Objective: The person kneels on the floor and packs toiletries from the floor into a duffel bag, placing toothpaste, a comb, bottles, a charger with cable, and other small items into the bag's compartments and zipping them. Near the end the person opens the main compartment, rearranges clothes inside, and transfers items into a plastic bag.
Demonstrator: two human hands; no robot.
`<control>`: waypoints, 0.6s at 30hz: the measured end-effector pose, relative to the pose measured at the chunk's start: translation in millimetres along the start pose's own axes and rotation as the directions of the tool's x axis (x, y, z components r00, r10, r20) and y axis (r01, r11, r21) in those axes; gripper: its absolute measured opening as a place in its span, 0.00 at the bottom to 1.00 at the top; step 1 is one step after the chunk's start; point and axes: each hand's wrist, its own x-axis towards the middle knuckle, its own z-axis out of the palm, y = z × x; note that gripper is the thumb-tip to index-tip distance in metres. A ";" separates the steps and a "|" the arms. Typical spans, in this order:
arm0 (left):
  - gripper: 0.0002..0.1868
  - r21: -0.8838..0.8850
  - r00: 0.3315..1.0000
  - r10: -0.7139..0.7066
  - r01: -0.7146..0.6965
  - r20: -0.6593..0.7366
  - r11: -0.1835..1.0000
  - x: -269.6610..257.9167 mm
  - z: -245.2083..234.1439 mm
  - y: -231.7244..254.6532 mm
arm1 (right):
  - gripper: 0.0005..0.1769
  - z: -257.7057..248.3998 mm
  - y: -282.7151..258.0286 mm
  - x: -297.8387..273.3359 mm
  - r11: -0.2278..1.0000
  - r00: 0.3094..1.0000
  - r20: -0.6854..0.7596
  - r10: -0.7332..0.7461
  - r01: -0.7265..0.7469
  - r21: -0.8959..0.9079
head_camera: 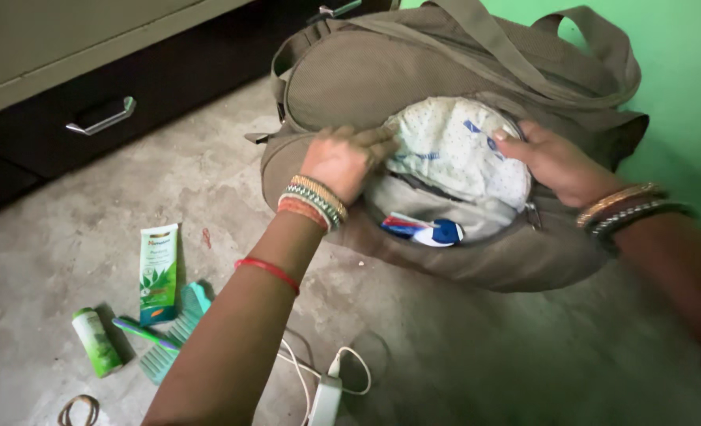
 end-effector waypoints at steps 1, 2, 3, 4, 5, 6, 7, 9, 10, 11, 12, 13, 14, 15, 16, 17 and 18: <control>0.19 0.030 0.996 -0.034 0.031 0.080 0.999 4.2 6.0 -3.1 | 0.27 2.2 -2.6 -3.1 0.988 0.997 -0.052 -0.065 0.057 -0.146; 0.20 0.062 0.985 -0.070 0.061 0.159 0.996 9.2 12.1 -6.4 | 0.29 4.6 -4.4 -8.1 0.935 0.984 -0.138 -0.109 0.054 -0.350; 0.21 0.096 0.966 -0.109 0.088 0.235 0.992 13.4 17.4 -8.8 | 0.31 7.1 -4.5 -16.7 0.843 0.963 -0.210 -0.170 0.032 -0.537; 0.21 0.071 0.962 -0.131 0.117 0.239 0.991 15.7 21.2 -10.5 | 0.34 10.5 -2.8 -26.8 0.721 0.933 -0.264 -0.243 -0.009 -0.693; 0.22 0.047 0.958 -0.154 0.147 0.243 0.988 17.5 23.9 -10.4 | 0.33 12.0 -1.9 -36.7 0.583 0.886 -0.162 -0.434 0.139 -0.800; 0.22 0.026 0.953 -0.177 0.176 0.245 0.984 17.5 23.8 -10.8 | 0.33 13.6 -2.0 -45.9 0.406 0.801 -0.033 -0.598 0.268 -0.874; 0.21 0.006 0.962 -0.175 0.177 0.212 0.984 16.7 22.2 -9.5 | 0.32 15.8 -2.0 -54.6 0.201 0.683 0.115 -0.722 0.365 -0.909; 0.20 -0.031 0.973 -0.182 0.188 0.145 0.982 14.2 15.0 -4.0 | 0.35 27.4 -2.1 -65.3 0.108 0.645 0.244 -0.724 0.456 -0.883; 0.21 -0.077 0.975 -0.168 0.181 0.143 0.981 13.4 9.4 -0.7 | 0.36 31.5 -5.2 -68.0 0.057 0.620 0.313 -0.720 0.503 -0.863; 0.22 -0.123 0.978 -0.155 0.172 0.139 0.977 12.9 3.2 2.2 | 0.36 32.4 -9.2 -71.5 -0.035 0.616 0.329 -0.716 0.440 -0.897; 0.23 -0.162 0.980 -0.145 0.167 0.138 0.972 9.8 -3.3 5.1 | 0.35 34.2 -11.2 -75.7 -0.123 0.608 0.346 -0.715 0.377 -0.918; 0.26 -0.130 0.981 -0.085 0.108 0.173 0.986 7.8 -10.2 7.1 | 0.34 35.3 -13.7 -80.9 -0.210 0.600 0.362 -0.713 0.310 -0.927; 0.29 -0.098 0.976 -0.028 0.050 0.216 0.994 4.3 -20.2 6.2 | 0.32 37.5 -17.8 -87.2 -0.211 0.574 0.370 -0.730 0.325 -0.922; 0.33 -0.099 0.968 0.043 -0.019 0.248 0.995 0.4 -31.3 4.6 | 0.29 38.4 -22.9 -95.2 -0.213 0.548 0.377 -0.746 0.341 -0.916; 0.37 -0.096 0.953 0.115 -0.091 0.279 0.991 -1.1 -43.7 -0.4 | 0.27 40.3 -28.9 -100.5 -0.214 0.516 0.380 -0.767 0.353 -0.911; 0.41 -0.097 0.933 0.185 -0.162 0.310 0.982 -3.2 -56.6 -5.0 | 0.24 43.3 -34.7 -106.8 -0.220 0.486 0.381 -0.786 0.356 -0.908; 0.40 -0.043 0.919 0.246 -0.245 0.309 0.968 -5.8 -69.9 -9.4 | 0.21 46.2 -40.4 -113.6 -0.230 0.453 0.386 -0.803 0.362 -0.903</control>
